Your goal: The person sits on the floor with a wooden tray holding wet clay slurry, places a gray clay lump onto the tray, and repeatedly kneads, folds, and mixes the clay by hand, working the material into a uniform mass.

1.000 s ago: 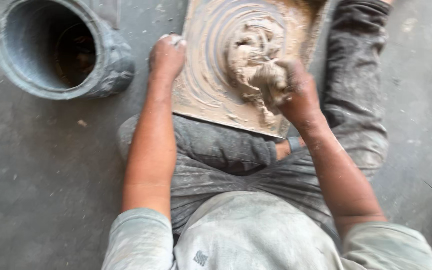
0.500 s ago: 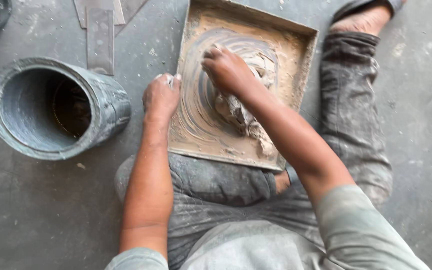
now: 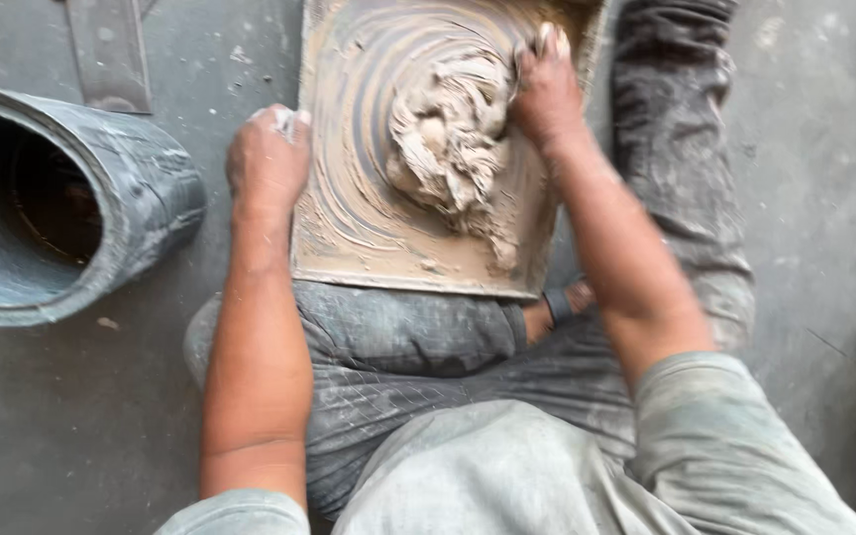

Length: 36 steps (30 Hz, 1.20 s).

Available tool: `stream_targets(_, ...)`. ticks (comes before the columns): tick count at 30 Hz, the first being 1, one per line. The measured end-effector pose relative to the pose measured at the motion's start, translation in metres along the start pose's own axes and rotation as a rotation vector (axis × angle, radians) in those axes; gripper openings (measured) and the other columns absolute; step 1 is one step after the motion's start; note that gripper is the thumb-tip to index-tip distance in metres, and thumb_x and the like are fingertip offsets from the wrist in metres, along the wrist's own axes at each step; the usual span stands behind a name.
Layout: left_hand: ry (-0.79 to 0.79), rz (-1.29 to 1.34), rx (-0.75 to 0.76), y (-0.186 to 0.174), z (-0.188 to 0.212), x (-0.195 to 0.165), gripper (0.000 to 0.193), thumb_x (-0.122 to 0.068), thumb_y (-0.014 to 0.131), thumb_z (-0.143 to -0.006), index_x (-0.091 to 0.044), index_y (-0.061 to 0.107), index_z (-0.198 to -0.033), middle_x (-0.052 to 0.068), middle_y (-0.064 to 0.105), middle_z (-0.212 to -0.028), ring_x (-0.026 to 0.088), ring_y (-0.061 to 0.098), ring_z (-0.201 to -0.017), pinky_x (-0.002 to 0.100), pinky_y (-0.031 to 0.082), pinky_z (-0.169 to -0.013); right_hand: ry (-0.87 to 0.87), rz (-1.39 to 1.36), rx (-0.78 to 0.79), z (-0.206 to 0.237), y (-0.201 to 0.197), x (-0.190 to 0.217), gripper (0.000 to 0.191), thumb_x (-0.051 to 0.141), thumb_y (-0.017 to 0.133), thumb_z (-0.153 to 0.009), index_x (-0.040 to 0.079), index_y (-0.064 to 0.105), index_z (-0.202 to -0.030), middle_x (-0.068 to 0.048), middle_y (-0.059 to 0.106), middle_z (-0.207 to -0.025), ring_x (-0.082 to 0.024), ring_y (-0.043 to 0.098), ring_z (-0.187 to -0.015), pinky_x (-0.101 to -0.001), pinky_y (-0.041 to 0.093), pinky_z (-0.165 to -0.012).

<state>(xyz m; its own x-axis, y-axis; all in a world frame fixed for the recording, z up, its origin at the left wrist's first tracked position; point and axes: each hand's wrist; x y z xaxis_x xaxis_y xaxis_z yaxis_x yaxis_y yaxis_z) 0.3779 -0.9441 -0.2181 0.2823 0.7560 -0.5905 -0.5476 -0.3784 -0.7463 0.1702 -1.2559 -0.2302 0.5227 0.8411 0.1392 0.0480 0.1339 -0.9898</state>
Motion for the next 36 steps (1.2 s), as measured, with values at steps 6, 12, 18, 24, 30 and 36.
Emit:
stream_targets(6, 0.066, 0.035, -0.111, 0.006, -0.003, 0.005, 0.026, -0.032, 0.067, -0.094, -0.009, 0.075, -0.103, 0.021, 0.072, -0.103, 0.044, 0.068, -0.094, 0.052, 0.052, -0.080, 0.223, -0.223, 0.315, 0.108, -0.023, 0.044, 0.050, 0.002, 0.068, -0.075, -0.005, 0.065, -0.125, -0.041, 0.045, -0.146, -0.055, 0.054, -0.125, -0.0530, 0.043, -0.109)
stream_targets(12, 0.073, 0.166, -0.144, 0.021, -0.007, 0.026, 0.030, -0.038, 0.070, -0.097, -0.009, 0.075, -0.098, 0.017, 0.075, -0.100, 0.041, 0.071, -0.094, 0.049, 0.054, -0.083, 0.458, -0.037, 0.860, 0.163, -0.038, 0.060, 0.100, 0.043, 0.091, -0.073, -0.010, 0.041, -0.142, -0.032, 0.067, -0.118, -0.045, 0.066, -0.113, -0.0464, 0.054, -0.097)
stream_targets(18, 0.165, 0.081, -0.197, 0.026, -0.012, 0.028, 0.027, -0.035, 0.073, -0.096, -0.008, 0.077, -0.097, 0.018, 0.074, -0.100, 0.044, 0.069, -0.091, 0.050, 0.054, -0.079, 0.586, -1.063, 0.091, 0.120, 0.006, 0.098, 0.077, 0.009, 0.082, -0.080, -0.004, 0.037, -0.141, -0.016, 0.068, -0.116, -0.030, 0.072, -0.104, -0.0392, 0.064, -0.081)
stream_targets(24, 0.111, 0.074, -0.158, 0.017, -0.008, 0.023, 0.024, -0.034, 0.072, -0.093, -0.011, 0.078, -0.098, 0.018, 0.074, -0.101, 0.042, 0.069, -0.091, 0.049, 0.054, -0.080, 0.356, -1.478, 0.191, 0.024, -0.030, 0.069, 0.039, 0.004, 0.076, -0.090, 0.000, 0.063, -0.126, -0.013, 0.073, -0.104, -0.018, 0.073, -0.088, -0.0300, 0.065, -0.077)
stream_targets(30, 0.056, 0.050, -0.108, 0.012, -0.010, 0.013, 0.025, -0.032, 0.069, -0.094, -0.008, 0.074, -0.097, 0.017, 0.072, -0.100, 0.040, 0.069, -0.091, 0.049, 0.053, -0.080, 0.064, -0.097, 0.743, 0.017, -0.054, 0.175, 0.071, 0.019, 0.086, -0.076, 0.017, 0.055, -0.140, -0.018, 0.065, -0.122, -0.032, 0.062, -0.110, -0.0415, 0.055, -0.098)
stream_targets(36, 0.075, 0.069, -0.155, 0.013, -0.002, 0.012, 0.027, -0.033, 0.066, -0.098, -0.008, 0.074, -0.099, 0.016, 0.073, -0.101, 0.040, 0.069, -0.093, 0.049, 0.053, -0.081, -0.218, -0.077, 0.583, 0.130, -0.034, 0.138, 0.028, 0.022, 0.065, -0.097, 0.019, 0.071, -0.124, -0.016, 0.067, -0.126, -0.035, 0.066, -0.108, -0.0447, 0.055, -0.091)
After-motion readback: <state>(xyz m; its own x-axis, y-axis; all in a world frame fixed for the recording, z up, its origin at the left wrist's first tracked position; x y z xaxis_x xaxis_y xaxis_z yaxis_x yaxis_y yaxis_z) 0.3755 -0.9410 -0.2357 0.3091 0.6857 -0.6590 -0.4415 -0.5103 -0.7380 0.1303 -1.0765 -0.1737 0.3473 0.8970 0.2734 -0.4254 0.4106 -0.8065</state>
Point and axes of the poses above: each hand's wrist, its own z-axis away from the middle knuckle, its own y-axis out of the palm, x = y × z
